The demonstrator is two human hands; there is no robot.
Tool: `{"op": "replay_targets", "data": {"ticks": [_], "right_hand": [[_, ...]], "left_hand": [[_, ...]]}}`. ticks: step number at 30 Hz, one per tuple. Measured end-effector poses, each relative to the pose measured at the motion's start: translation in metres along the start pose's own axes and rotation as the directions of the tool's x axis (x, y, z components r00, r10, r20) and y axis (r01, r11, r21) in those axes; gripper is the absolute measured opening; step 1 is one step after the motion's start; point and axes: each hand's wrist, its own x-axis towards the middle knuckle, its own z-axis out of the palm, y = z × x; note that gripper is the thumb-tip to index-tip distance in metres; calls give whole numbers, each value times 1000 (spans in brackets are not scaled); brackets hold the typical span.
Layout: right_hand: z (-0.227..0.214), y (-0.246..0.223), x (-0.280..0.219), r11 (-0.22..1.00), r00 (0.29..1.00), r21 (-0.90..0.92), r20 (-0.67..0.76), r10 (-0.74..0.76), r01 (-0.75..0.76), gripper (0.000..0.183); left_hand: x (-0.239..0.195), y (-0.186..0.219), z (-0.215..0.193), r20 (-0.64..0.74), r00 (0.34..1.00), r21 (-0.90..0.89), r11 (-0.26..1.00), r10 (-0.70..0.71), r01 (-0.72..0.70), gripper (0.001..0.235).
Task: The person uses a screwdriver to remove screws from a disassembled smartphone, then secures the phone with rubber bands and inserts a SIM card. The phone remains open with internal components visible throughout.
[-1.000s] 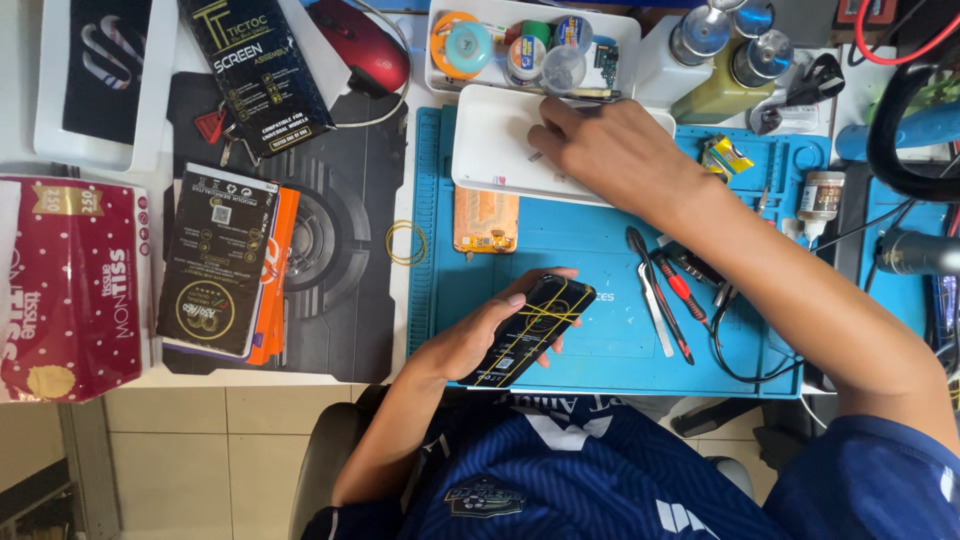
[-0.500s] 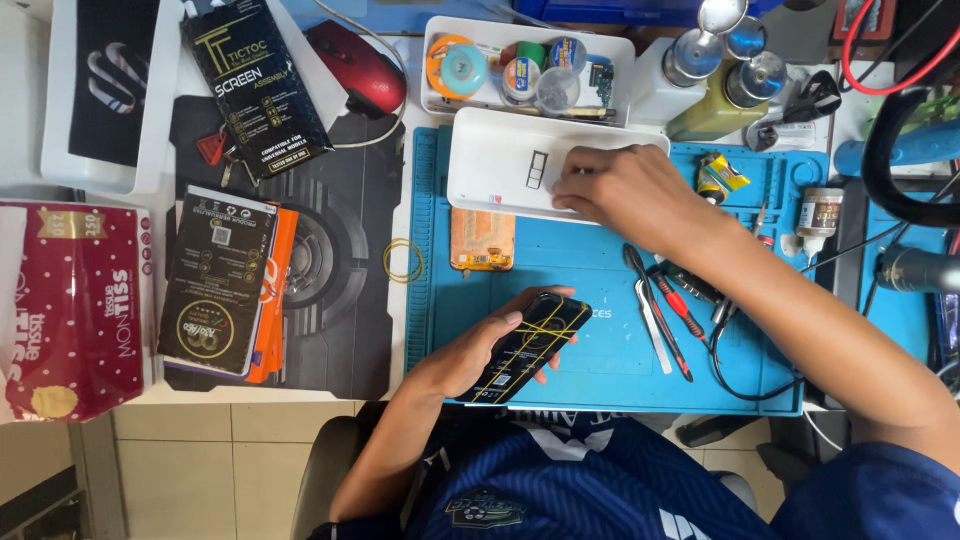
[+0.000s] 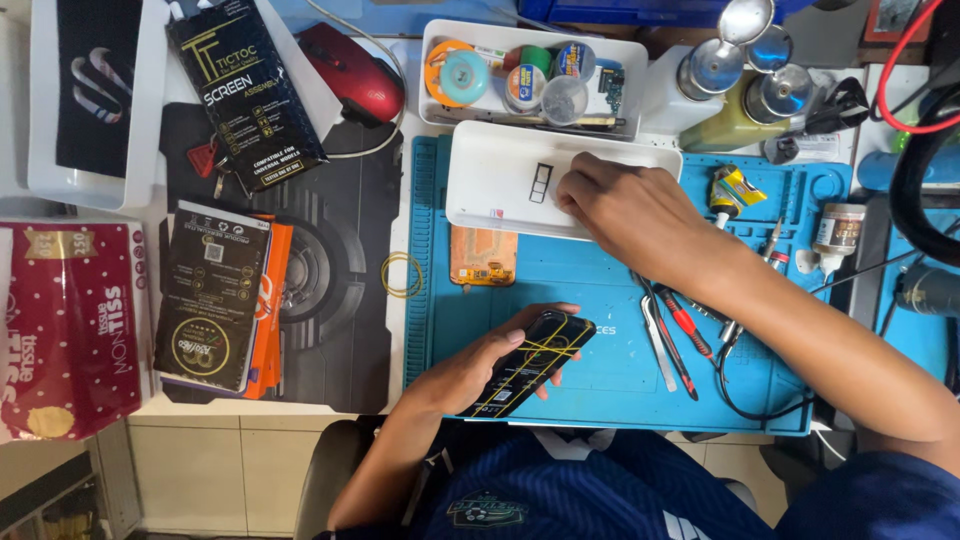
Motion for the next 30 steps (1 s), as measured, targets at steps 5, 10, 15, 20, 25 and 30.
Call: {"op": "replay_targets", "data": {"ticks": [5, 10, 15, 20, 25, 30], "right_hand": [[4, -5, 11, 988, 996, 152, -82, 45, -33, 8], [14, -8, 16, 942, 980, 286, -50, 194, -172, 7], [24, -5, 17, 897, 965, 377, -29, 259, -230, 11], [31, -7, 19, 882, 954, 407, -75, 291, -237, 10], [30, -11, 17, 847, 934, 451, -69, 349, -283, 9], [24, -8, 14, 711, 922, 630, 20, 386, -312, 7]], "left_hand": [[1, 4, 1, 5, 999, 5, 999, -37, 37, 64], [-1, 6, 2, 16, 999, 4, 999, -32, 32, 64], [-2, 4, 1, 31, 999, 24, 1000, -13, 13, 65], [-2, -1, -2, 44, 999, 36, 999, -8, 7, 64], [-2, -7, -4, 56, 998, 29, 1000, 7, -9, 64], [-3, -9, -4, 61, 998, 27, 999, 21, -22, 63]]}}
